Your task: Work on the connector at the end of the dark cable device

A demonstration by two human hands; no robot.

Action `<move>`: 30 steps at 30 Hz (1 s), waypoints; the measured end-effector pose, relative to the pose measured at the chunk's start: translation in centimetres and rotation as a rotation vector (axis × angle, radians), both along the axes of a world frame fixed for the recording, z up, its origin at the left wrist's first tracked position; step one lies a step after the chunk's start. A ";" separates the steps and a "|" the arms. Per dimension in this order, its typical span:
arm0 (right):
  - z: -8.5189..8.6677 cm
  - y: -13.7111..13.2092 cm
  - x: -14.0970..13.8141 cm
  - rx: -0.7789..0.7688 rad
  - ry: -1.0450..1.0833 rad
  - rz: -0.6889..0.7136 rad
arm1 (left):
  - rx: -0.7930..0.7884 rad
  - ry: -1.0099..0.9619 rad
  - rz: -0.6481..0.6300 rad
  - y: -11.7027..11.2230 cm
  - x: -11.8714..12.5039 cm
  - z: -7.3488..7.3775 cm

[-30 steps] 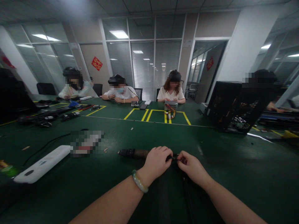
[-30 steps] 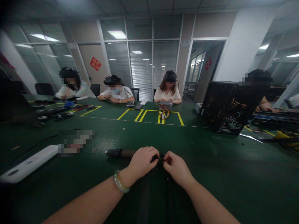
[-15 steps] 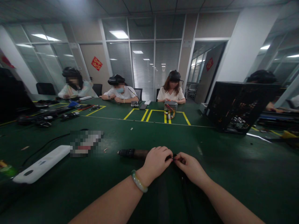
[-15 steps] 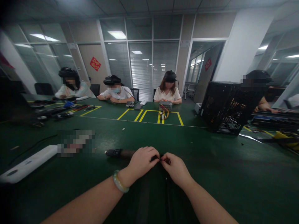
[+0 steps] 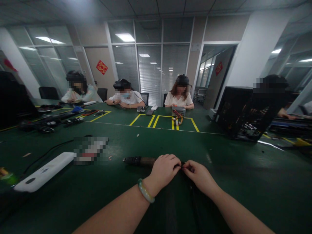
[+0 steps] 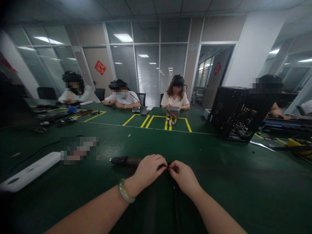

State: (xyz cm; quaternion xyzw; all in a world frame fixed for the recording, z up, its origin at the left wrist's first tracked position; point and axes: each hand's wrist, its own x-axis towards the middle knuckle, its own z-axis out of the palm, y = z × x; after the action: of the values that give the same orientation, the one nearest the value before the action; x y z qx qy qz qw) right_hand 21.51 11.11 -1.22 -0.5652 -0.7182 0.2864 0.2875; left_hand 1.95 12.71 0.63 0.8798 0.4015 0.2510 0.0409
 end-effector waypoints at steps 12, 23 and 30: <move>1.3 0.0 -1.0 0.003 -0.112 -0.063 | 0.015 0.007 -0.002 0.0 0.0 -0.2; 2.0 0.5 -2.0 0.153 -0.256 -0.009 | 0.044 -0.040 -0.025 -0.5 0.0 0.1; 2.4 1.1 -2.0 0.154 -0.284 -0.002 | 0.142 -0.115 -0.154 -1.4 0.1 1.3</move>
State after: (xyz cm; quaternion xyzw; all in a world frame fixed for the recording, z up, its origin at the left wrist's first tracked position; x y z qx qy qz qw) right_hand 19.53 12.20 1.13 -0.5770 -0.7710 0.1476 0.2256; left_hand 2.00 11.28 1.96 0.8928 0.3110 0.3252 0.0207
